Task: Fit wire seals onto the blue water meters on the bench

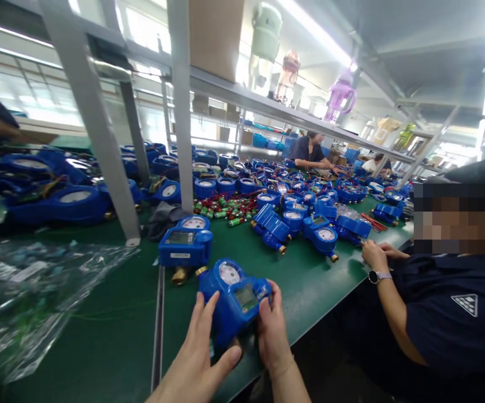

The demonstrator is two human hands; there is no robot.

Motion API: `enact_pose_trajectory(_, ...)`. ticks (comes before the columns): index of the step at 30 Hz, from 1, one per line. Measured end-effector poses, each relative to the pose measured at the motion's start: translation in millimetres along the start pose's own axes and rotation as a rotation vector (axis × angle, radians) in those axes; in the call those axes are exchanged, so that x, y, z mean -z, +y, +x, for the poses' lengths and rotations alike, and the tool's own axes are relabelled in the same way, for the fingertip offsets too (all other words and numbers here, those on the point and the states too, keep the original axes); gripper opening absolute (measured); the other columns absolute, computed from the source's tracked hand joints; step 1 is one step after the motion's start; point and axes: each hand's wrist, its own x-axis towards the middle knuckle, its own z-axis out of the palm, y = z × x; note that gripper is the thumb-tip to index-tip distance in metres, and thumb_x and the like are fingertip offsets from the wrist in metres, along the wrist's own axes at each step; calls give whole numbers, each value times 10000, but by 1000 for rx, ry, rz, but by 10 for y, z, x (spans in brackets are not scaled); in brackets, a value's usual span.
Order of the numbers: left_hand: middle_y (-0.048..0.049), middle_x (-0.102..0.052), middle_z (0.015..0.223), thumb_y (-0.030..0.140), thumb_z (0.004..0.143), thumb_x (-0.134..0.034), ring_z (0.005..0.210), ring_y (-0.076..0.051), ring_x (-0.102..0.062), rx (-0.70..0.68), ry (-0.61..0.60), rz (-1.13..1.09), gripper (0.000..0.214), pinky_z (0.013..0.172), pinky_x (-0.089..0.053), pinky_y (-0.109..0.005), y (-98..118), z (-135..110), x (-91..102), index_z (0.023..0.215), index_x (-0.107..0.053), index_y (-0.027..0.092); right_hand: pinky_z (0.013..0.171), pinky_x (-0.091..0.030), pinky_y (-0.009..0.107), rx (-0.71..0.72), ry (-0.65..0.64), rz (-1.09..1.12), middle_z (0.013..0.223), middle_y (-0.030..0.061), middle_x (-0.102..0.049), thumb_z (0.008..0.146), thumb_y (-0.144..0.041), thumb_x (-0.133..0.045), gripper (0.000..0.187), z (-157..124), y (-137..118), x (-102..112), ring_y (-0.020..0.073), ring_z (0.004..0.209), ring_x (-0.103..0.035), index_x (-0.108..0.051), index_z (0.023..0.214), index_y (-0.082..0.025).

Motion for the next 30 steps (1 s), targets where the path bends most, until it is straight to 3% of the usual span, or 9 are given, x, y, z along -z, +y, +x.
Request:
enact_pose_trajectory(1, -147, 119, 1512, 568, 779, -536, 1402, -313, -18, -10, -28, -64, 924, 1127, -171, -515, -50, 49, 58, 1435, -3, 196, 961, -429, 407, 43, -12, -49, 1268, 104, -506, 761, -548, -616, 704, -115, 16, 7, 239, 1120, -528, -321, 1315, -229)
enact_pose_trajectory(4, -154, -283, 1456, 606, 704, -627, 1294, -286, -375, -183, -207, -377, 946, 1069, -341, -441, -253, 328, 311, 1411, -132, 219, 983, -423, 413, 194, -9, -245, 1355, 135, -403, 743, -461, -671, 755, -422, 64, -17, 273, 1206, -458, -279, 1346, -231)
enact_pose_trajectory(7, -93, -448, 1372, 628, 755, -555, 1224, -242, -470, -352, -381, -444, 814, 1029, -400, -388, -419, 627, 517, 1397, -256, 228, 1006, -406, 436, 279, 71, -364, 1410, 142, -314, 799, -375, -623, 651, -570, 117, -142, 284, 1275, -376, -288, 1340, -237)
enact_pose_trajectory(11, -67, -409, 1400, 478, 811, -583, 1293, -222, -368, -347, -226, -272, 635, 1117, -263, -386, -454, 682, 565, 1356, -381, 224, 1010, -399, 450, 271, 149, -419, 1430, 150, -271, 866, -362, -528, 607, -527, 194, -315, 268, 1272, -385, -211, 1371, -247)
enact_pose_trajectory(14, -82, -397, 1379, 407, 866, -518, 1283, -208, -352, -306, -79, -167, 545, 1121, -240, -392, -423, 452, 560, 1354, -373, 212, 1019, -380, 475, 265, 205, -468, 1415, 143, -295, 860, -401, -527, 624, -445, 246, -368, 271, 1269, -384, -211, 1377, -251)
enact_pose_trajectory(17, -92, -386, 1357, 362, 885, -470, 1267, -231, -353, -215, 32, -8, 444, 1101, -265, -428, -448, 146, 683, 1299, -437, 206, 1027, -356, 507, 260, 224, -480, 1417, 130, -294, 843, -430, -544, 645, -432, 275, -371, 278, 1270, -377, -222, 1377, -265)
enact_pose_trajectory(23, -48, -552, 1139, 353, 918, -378, 1042, -183, -532, -110, 104, 421, 303, 954, -440, -346, -784, -278, 1353, 1097, -585, 223, 1063, -253, 566, 216, 242, -373, 1456, 132, -219, 809, -432, -593, 750, -583, 298, -289, 299, 1326, -288, -158, 1402, -281)
enact_pose_trajectory(27, -76, -585, 1093, 384, 916, -357, 973, -219, -560, -9, 250, 608, 355, 878, -471, -378, -1062, -354, 1914, 1047, -625, 193, 1076, -204, 587, 251, 230, -371, 1476, 137, -185, 806, -417, -597, 751, -631, 317, -177, 307, 1342, -258, -166, 1405, -275)
enact_pose_trajectory(30, -111, -592, 1061, 352, 901, -362, 927, -263, -560, 33, 280, 661, 361, 827, -466, -439, -1184, -347, 2212, 1026, -641, 162, 1053, -232, 615, 338, 283, -416, 1433, 165, -265, 781, -393, -631, 730, -668, 339, -69, 329, 1299, -334, -243, 1380, -241)
